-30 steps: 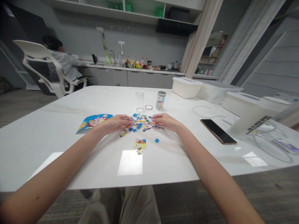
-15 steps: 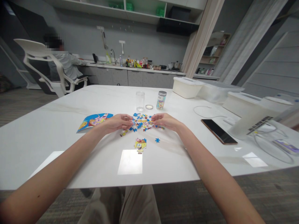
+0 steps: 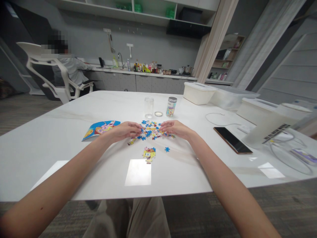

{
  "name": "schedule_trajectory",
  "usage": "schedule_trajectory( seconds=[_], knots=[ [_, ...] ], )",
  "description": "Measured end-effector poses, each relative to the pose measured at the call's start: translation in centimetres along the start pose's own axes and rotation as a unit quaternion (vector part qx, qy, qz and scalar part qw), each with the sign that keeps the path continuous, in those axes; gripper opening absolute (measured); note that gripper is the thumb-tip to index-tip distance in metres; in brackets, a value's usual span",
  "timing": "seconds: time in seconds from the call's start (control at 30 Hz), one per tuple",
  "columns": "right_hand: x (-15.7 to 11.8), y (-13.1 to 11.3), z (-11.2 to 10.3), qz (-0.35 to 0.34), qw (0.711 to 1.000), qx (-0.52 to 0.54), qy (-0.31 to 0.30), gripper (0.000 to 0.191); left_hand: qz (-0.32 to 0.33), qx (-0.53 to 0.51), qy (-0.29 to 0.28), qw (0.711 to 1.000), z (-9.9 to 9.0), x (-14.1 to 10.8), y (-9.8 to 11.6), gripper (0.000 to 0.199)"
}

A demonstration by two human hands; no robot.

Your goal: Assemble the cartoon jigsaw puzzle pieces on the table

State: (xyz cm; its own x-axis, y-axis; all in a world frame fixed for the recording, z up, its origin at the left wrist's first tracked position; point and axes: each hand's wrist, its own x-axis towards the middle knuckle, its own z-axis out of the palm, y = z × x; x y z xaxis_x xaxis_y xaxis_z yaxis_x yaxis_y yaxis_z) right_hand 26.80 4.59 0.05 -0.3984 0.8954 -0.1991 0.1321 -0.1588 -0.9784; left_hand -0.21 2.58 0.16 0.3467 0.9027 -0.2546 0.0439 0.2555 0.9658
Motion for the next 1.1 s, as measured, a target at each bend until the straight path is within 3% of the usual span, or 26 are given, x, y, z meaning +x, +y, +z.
schedule_trajectory(
  seconds=[0.23, 0.5, 0.73, 0.97, 1.1],
  knots=[
    [0.21, 0.22, -0.29, -0.009, 1.0, 0.008, -0.004, 0.025, -0.009, 0.003, 0.012, 1.0, -0.08, -0.03, 0.19, 0.017],
    [0.35, 0.35, -0.39, -0.011, 1.0, 0.008, 0.002, 0.019, 0.016, 0.012, -0.015, 1.0, -0.22, -0.02, -0.08, 0.016],
    [0.35, 0.41, -0.41, -0.007, 1.0, 0.03, 0.004, 0.033, -0.013, -0.007, 0.02, 1.0, -0.18, 0.18, -0.1, 0.019],
    [0.29, 0.21, -0.13, -0.002, 0.999, 0.034, 0.021, 0.021, 0.015, -0.01, -0.015, 1.0, -0.12, 0.02, -0.14, 0.023],
    [0.31, 0.28, -0.19, 0.002, 0.999, 0.029, 0.013, 0.018, 0.003, -0.006, 0.0, 1.0, 0.04, -0.09, 0.0, 0.022]
  ],
)
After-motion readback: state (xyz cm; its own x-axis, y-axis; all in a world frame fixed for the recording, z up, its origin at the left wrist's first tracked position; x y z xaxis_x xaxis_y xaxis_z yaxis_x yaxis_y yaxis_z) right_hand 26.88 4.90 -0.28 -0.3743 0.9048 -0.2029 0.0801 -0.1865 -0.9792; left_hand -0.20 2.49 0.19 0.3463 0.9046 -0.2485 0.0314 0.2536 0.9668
